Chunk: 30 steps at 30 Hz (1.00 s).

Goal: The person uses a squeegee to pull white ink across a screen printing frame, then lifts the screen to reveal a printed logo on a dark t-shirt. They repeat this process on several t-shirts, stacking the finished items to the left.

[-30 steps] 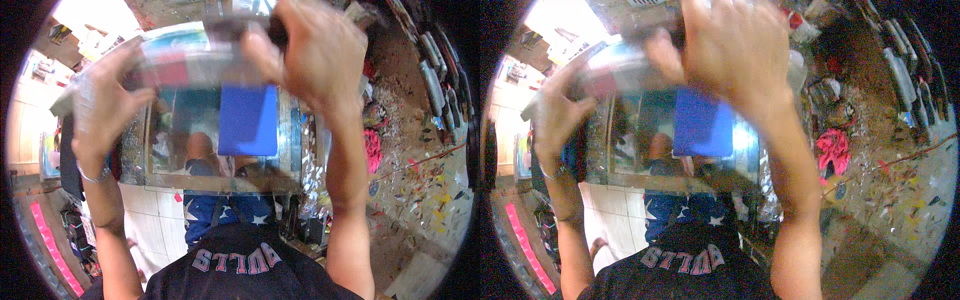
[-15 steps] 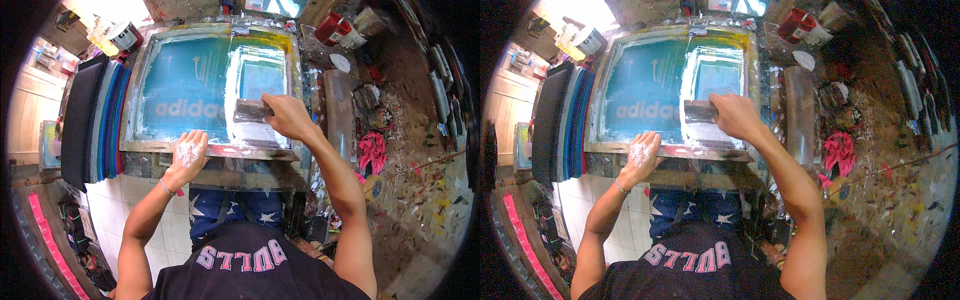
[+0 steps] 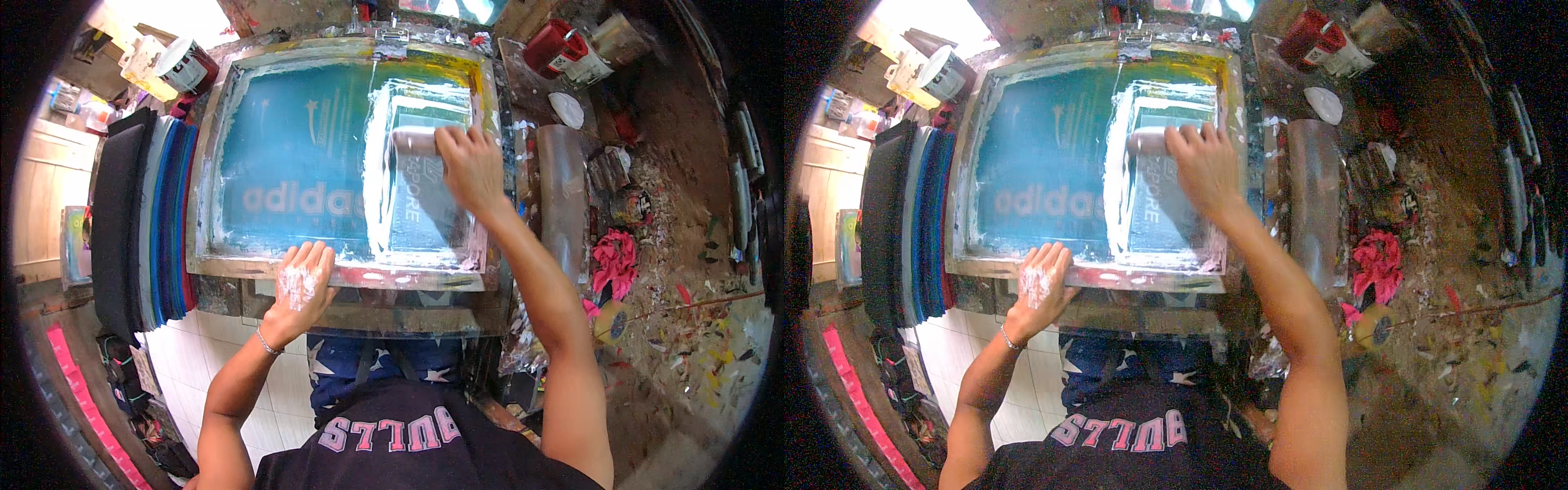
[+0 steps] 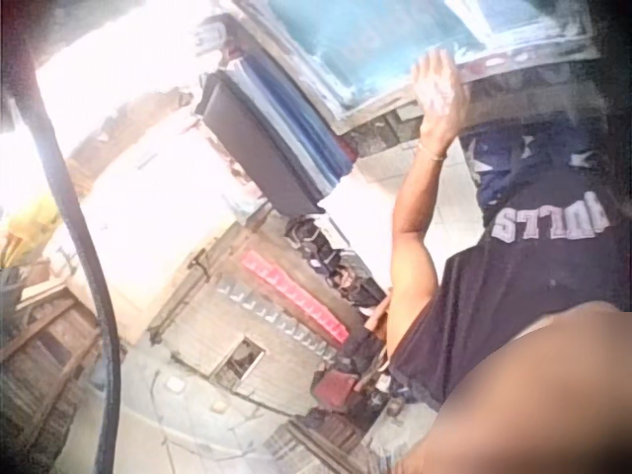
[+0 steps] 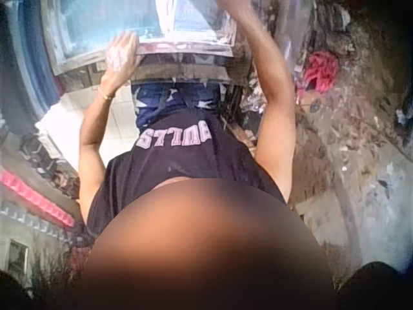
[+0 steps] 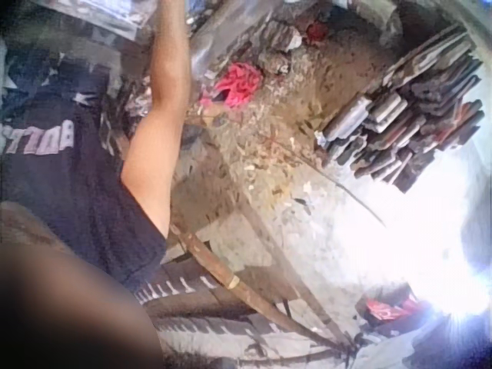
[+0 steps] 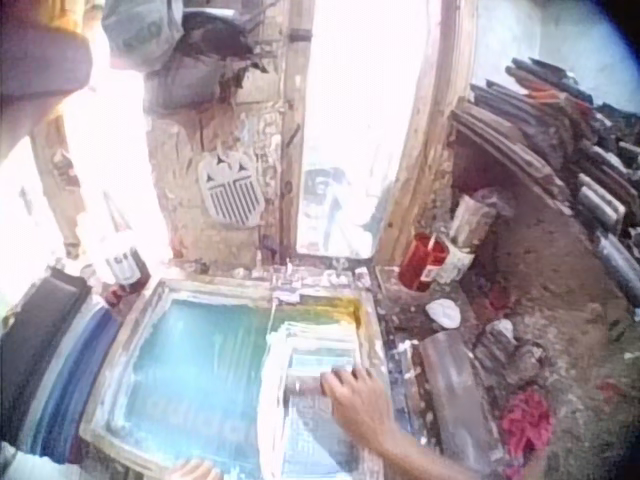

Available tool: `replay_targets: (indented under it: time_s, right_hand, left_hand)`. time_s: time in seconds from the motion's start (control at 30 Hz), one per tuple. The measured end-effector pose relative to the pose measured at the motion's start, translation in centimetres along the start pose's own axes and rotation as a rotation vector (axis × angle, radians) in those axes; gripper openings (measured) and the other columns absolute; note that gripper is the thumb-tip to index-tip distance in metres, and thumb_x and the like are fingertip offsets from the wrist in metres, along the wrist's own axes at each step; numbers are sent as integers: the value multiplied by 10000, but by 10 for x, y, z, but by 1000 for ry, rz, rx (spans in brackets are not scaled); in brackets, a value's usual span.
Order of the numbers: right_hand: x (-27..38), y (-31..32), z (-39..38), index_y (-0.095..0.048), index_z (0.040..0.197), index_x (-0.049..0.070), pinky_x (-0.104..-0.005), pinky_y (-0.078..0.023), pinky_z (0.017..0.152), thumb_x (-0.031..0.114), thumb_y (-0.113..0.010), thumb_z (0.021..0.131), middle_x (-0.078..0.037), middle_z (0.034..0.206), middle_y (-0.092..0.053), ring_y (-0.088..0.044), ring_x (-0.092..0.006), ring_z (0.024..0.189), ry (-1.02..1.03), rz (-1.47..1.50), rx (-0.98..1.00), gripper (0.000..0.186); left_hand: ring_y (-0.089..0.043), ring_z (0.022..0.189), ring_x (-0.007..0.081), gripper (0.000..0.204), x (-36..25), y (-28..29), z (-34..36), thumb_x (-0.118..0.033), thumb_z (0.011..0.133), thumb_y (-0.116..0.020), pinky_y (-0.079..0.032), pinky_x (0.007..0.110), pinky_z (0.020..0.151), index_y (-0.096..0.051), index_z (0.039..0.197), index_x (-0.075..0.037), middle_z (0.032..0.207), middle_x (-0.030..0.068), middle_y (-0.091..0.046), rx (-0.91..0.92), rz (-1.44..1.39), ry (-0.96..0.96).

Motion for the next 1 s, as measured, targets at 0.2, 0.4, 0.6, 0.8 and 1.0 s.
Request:
replay_targets:
  time_s: [0.2,0.4,0.6,0.8,1.0]
  right_hand:
    - [-44,19,78,-666,1044,90,-528,-552,779,72,-625,796,-184,930,-724,-703,-397,913,-81,150,349,252]
    - [-62,0,122,-667,1107,125,-541,-558,791,123,-602,825,-200,969,-731,-709,-414,930,-107,102,239,289]
    - [-43,-18,93,-626,1045,107,-542,-534,734,103,-622,812,-186,893,-716,-701,-408,878,-121,58,342,234]
    - [36,47,-20,-615,999,103,-488,-548,724,62,-624,815,-126,854,-685,-665,-370,849,-50,163,411,188]
    - [36,63,-21,-604,991,92,-507,-546,719,76,-608,831,-151,838,-684,-670,-375,849,-62,261,427,162]
  left_hand:
    - [-532,935,333,478,4,0,-1,-83,614,-827,-411,425,802,-528,980,-17,956,143,-519,21,-42,20]
    - [-535,910,334,441,3,0,2,-88,611,-830,-410,428,789,-526,925,-34,919,130,-521,29,-70,53]
    - [-528,898,324,474,3,1,2,-89,603,-845,-398,422,782,-530,953,-34,922,130,-513,6,-56,28]
    - [-529,903,326,475,1,2,0,-82,604,-843,-400,423,791,-525,954,-32,932,131,-517,-20,-47,12]
    - [-544,939,321,465,1,-2,-2,-82,622,-837,-411,422,816,-527,964,-31,954,133,-532,-10,-35,25]
Point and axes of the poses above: each hand's wrist, its own z-axis towards the middle knuckle, its own y-axis out of the back of the hand, x = y × z, the point moved 1 cm from there along z, towards the middle knuckle
